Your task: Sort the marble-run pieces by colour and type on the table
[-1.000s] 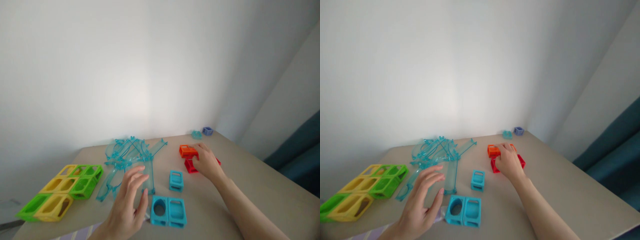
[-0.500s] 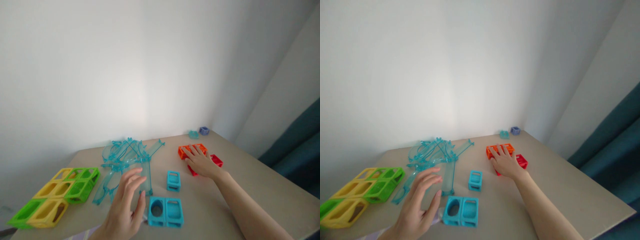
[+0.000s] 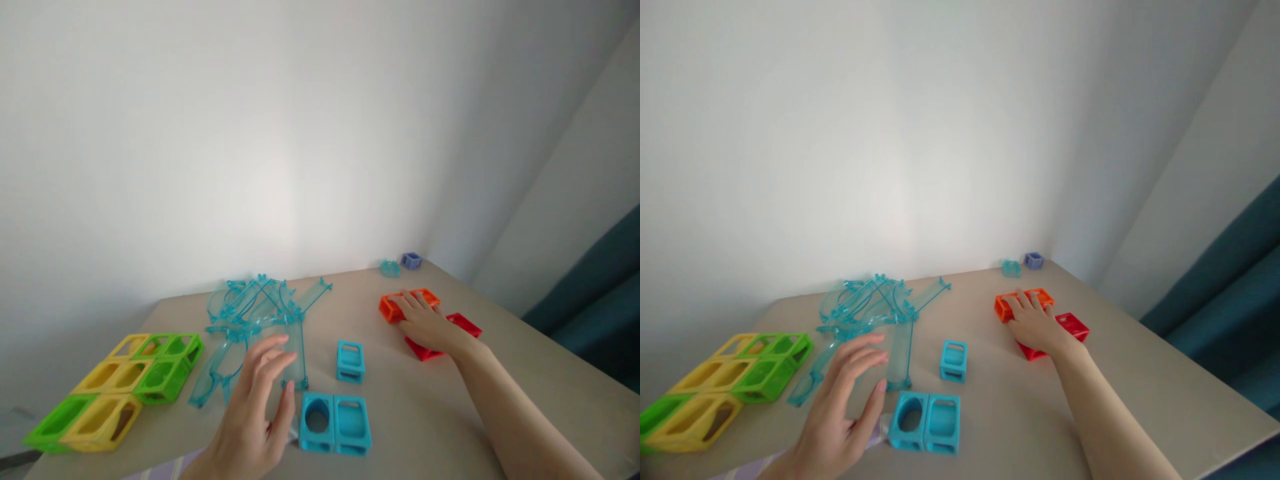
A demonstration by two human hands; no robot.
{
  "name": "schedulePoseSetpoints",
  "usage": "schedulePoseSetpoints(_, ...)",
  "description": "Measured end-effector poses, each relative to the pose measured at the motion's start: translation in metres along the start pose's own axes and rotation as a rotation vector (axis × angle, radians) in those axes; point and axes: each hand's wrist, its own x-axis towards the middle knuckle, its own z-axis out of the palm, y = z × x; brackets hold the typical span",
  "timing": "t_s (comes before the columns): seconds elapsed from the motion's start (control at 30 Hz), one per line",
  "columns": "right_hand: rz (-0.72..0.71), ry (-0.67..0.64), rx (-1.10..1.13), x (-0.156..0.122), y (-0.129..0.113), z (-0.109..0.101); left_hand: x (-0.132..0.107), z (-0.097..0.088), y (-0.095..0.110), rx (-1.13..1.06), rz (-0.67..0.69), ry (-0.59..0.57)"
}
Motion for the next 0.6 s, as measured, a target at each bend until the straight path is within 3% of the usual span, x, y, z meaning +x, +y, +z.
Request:
schedulePoseSetpoints(0.33, 0.044, 0.130, 0.014, 0.001, -0.013, 0.007, 0.001, -0.001, 0.002, -0.018, 0.013, -0.019)
schedulePoseSetpoints(0.6, 0.124, 0.214, 0.066, 0.006, -0.006, -0.007, -0.002, 0.000, 0.001, -0.035, 0.013, -0.047)
